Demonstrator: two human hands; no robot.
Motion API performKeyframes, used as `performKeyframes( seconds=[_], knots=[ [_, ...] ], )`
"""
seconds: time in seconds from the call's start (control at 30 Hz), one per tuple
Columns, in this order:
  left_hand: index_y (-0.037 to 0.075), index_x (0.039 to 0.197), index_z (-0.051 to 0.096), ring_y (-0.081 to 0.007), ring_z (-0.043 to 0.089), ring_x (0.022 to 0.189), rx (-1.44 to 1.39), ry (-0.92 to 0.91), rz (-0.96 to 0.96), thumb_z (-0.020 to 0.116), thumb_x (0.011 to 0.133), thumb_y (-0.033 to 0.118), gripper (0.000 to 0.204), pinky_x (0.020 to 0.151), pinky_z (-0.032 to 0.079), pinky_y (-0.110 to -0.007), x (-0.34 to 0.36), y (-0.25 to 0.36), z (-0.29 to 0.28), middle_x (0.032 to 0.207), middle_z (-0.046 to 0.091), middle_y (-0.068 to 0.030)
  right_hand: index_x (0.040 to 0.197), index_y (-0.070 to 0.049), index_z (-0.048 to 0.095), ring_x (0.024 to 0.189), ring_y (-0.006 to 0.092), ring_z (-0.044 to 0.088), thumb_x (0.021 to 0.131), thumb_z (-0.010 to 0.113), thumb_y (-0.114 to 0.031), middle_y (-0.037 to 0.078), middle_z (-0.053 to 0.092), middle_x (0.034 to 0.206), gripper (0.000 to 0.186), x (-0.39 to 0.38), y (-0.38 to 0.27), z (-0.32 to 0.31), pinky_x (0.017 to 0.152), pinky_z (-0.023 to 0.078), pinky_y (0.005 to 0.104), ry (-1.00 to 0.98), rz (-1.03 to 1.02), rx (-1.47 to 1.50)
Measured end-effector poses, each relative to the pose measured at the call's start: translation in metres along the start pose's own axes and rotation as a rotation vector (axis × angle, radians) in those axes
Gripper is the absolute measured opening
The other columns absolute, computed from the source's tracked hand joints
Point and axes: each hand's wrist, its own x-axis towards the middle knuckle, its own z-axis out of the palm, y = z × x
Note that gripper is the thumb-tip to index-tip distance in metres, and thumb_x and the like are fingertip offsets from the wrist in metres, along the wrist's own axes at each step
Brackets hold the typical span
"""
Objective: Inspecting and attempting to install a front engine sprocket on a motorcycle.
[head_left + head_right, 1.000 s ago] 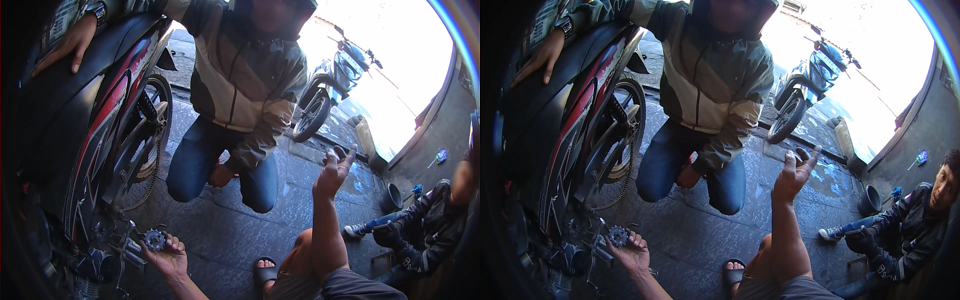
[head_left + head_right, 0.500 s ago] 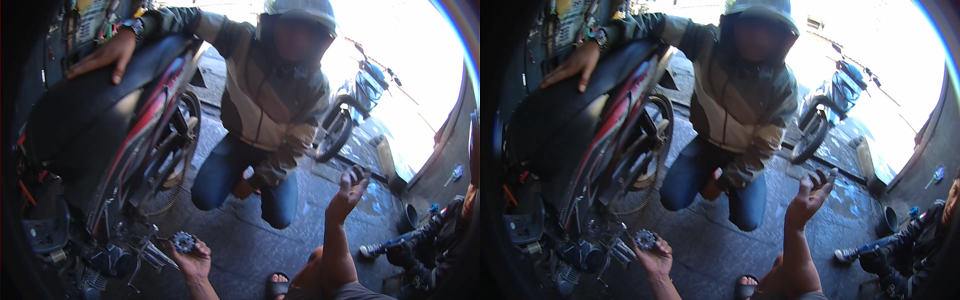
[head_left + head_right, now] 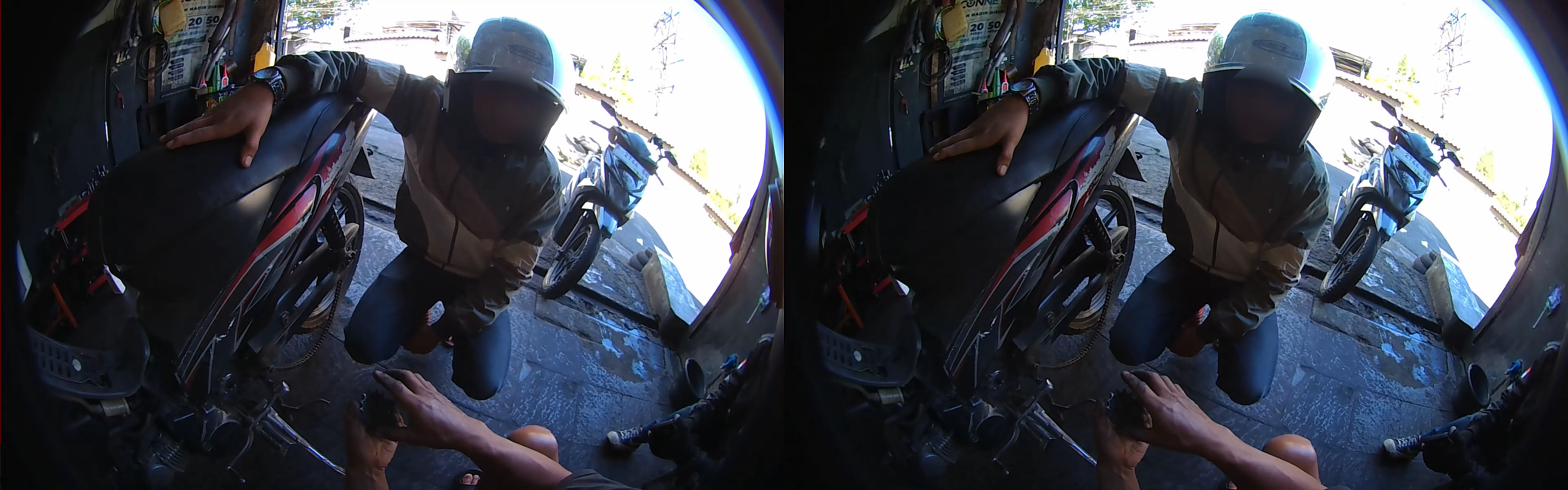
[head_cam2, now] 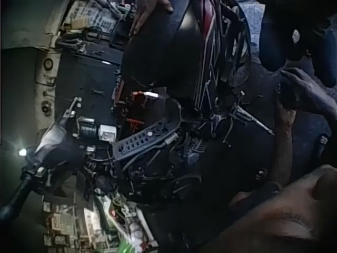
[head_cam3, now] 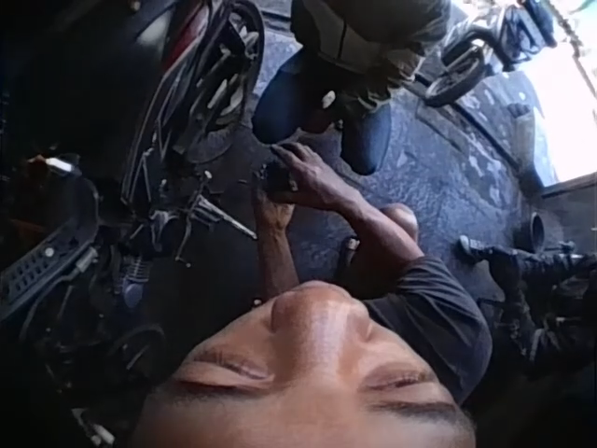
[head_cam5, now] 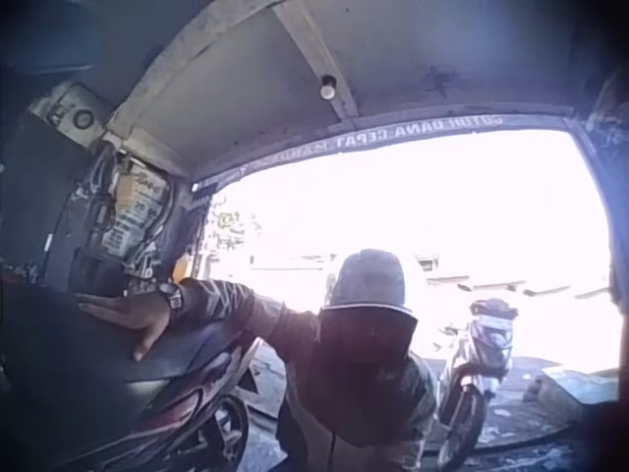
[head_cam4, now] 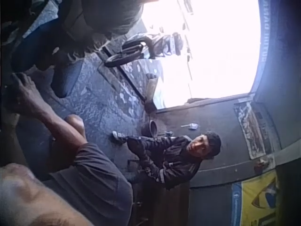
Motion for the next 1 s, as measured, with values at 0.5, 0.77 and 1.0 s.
performKeyframes(
  seconds=[0.5, 0.77, 1.0],
  knots=[
    [-0.002, 0.098, 0.065, -0.0235, 0.061, 0.064, 0.218, -0.044, 0.035, 0.054, 0.085, 0.067, 0.071, 0.06, 0.045, -0.036, -0.004, 0.036, -0.015, 0.072, 0.064, -0.0116, 0.148, -0.001, 0.028, 0.134, 0.029, 0.042, 0.092, 0.051, -0.009, 0.018, 0.044, 0.144, 0.061, -0.032, 0.056, -0.088, 0.113, 0.031, 0.0432, 1.547, -0.011, 0.021],
    [0.003, 0.107, 0.063, -0.0251, 0.067, 0.074, 0.15, -0.125, -0.02, 0.049, 0.096, 0.052, 0.053, 0.063, 0.053, -0.038, -0.009, 0.024, -0.017, 0.09, 0.069, -0.0118, 0.141, -0.003, 0.042, 0.122, 0.0365, 0.052, 0.079, 0.077, -0.027, 0.022, 0.048, 0.133, 0.074, 0.003, 0.008, 0.003, 0.102, 0.045, 0.0442, 0.21, 0.016, 0.131],
    [0.006, 0.116, 0.062, -0.0226, 0.068, 0.096, 0.072, -0.111, 0.072, 0.048, 0.098, 0.047, 0.047, 0.078, 0.057, -0.038, 0.0, 0.024, -0.025, 0.106, 0.069, -0.0096, 0.141, -0.006, 0.043, 0.124, 0.038, 0.051, 0.079, 0.077, -0.025, 0.021, 0.048, 0.133, 0.074, 0.014, -0.004, 0.024, 0.101, 0.046, 0.0449, 0.035, -0.073, 0.088]
  ],
)
